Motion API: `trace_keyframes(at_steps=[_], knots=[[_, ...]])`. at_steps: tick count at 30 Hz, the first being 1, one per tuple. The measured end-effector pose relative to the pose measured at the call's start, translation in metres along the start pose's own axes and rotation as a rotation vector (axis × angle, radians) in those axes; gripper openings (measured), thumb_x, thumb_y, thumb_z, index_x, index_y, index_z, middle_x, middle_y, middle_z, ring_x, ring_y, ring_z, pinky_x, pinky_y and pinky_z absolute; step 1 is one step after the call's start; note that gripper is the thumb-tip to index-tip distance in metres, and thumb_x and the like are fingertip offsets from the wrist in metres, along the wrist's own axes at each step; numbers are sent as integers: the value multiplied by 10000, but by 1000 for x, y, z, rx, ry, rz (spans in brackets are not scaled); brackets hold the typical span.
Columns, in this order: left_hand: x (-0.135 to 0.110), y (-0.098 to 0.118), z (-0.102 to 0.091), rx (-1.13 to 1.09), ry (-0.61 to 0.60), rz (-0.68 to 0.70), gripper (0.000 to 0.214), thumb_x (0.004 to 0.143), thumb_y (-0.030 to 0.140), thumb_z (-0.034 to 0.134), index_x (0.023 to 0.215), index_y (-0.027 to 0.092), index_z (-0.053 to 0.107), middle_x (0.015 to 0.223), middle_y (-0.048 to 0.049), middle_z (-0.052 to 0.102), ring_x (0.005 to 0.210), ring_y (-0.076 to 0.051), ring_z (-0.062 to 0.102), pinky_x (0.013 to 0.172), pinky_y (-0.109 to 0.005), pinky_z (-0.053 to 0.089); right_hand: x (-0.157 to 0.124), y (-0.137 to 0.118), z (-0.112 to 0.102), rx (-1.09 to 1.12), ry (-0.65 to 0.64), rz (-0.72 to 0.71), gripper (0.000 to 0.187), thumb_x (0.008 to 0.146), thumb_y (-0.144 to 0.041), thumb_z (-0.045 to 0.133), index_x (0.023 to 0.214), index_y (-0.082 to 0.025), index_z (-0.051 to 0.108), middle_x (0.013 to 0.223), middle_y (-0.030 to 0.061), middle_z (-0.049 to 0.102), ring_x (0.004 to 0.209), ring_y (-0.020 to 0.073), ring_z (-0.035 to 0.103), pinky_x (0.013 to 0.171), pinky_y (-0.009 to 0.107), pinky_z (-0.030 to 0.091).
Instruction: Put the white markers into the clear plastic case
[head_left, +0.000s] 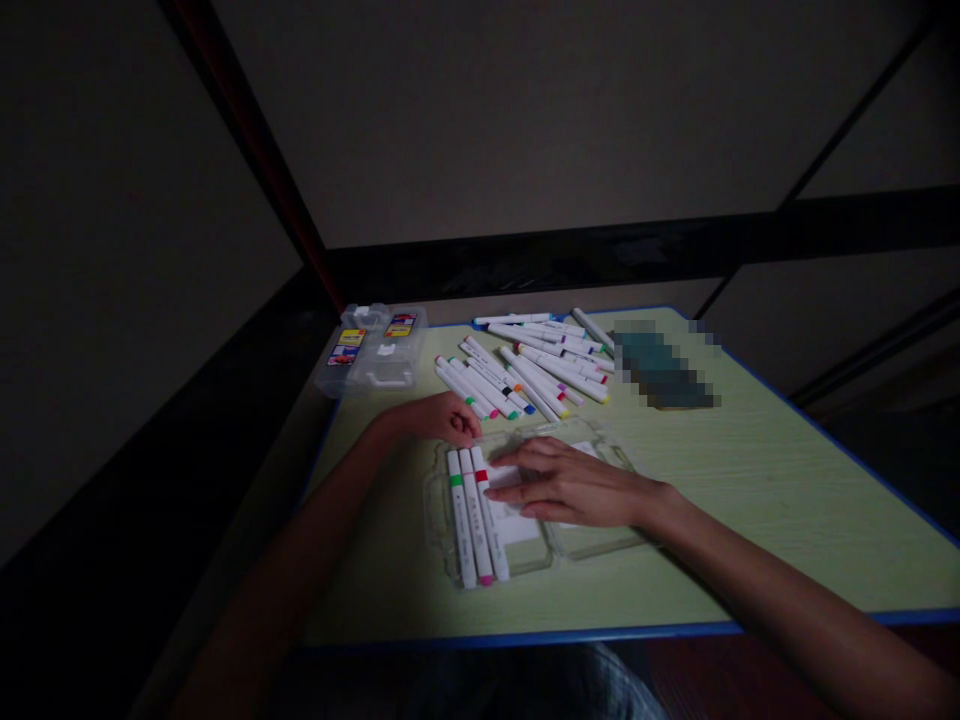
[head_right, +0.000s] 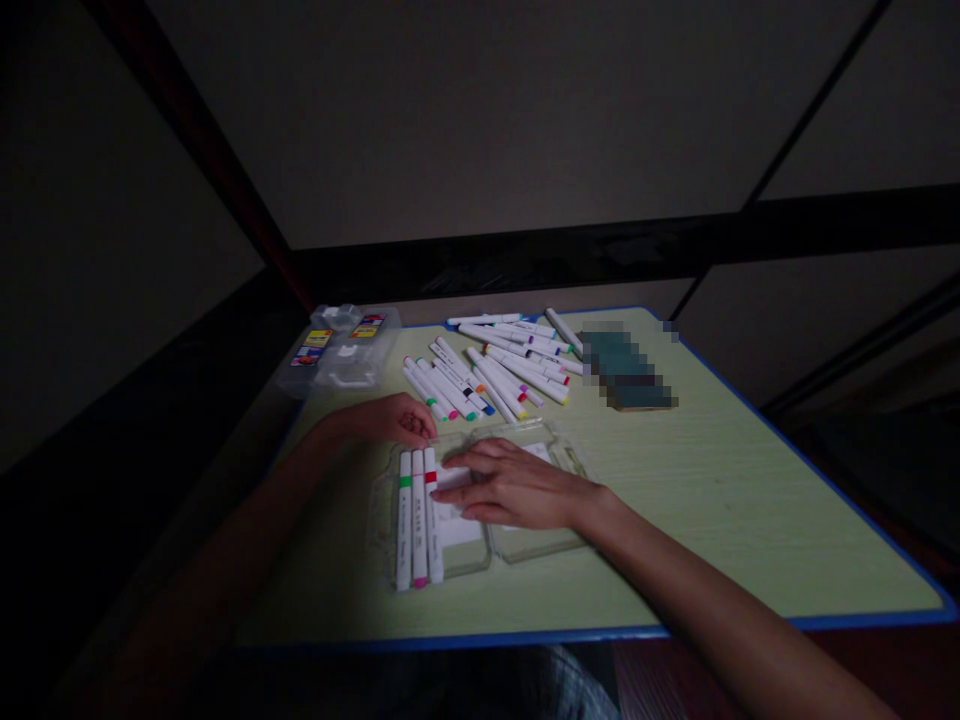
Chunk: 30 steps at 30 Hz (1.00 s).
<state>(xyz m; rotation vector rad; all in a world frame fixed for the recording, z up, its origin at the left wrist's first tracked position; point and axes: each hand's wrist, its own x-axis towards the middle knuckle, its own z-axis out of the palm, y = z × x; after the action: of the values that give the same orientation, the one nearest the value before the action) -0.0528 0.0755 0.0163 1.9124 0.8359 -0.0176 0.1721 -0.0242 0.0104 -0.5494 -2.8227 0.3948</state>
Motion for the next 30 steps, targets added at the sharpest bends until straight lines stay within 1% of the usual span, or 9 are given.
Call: trace_keyframes(at_steps=[4,9,12,14,19,24,30], knots=[[-2,3,0,-6,-5,15,262,608,244,669,825,100,639,604,12,578,568,-73,482,530,-180,341,-1,1,0,-4,-2,6,356,888,-352,400,1230,-277,463,1246,72,451,1138,189,381,935,386,324],[-4,8,4,5,1,10,385,549,255,728,881,103,603,610,34,526,595,-73,472,554,-184,358,-4,5,-3,-45,-5,32,359,889,-358,392,1225,-262,471,1219,80,467,1120,199,396,932,407,326],[-4,11,6,30,37,19,423,512,261,751,868,95,592,625,38,506,615,-74,466,568,-187,368,-5,7,-4,-65,-11,71,362,893,-360,380,1229,-257,466,1218,78,462,1112,197,397,937,407,328],[-4,11,6,42,41,31,434,497,273,760,852,94,588,636,35,506,622,-74,464,576,-188,373,-6,8,-3,-59,-11,85,361,893,-357,379,1231,-257,464,1230,75,452,1109,193,400,935,403,334],[0,5,7,77,42,49,411,487,322,762,779,104,572,602,45,486,581,-65,448,539,-183,353,-6,9,-1,-20,2,73,358,897,-326,380,1244,-269,444,1227,68,452,1118,185,395,930,391,347],[6,-2,11,115,104,64,437,420,335,786,707,112,543,587,52,464,568,-71,430,525,-195,348,-6,8,-1,-19,3,56,358,897,-310,374,1247,-281,440,1211,72,448,1106,191,393,920,403,348],[9,-3,14,108,136,45,452,394,342,790,690,112,539,602,43,468,580,-82,434,527,-205,351,-5,6,-1,-27,-17,64,357,901,-317,359,1246,-283,443,1215,80,422,1115,199,372,925,405,341]])
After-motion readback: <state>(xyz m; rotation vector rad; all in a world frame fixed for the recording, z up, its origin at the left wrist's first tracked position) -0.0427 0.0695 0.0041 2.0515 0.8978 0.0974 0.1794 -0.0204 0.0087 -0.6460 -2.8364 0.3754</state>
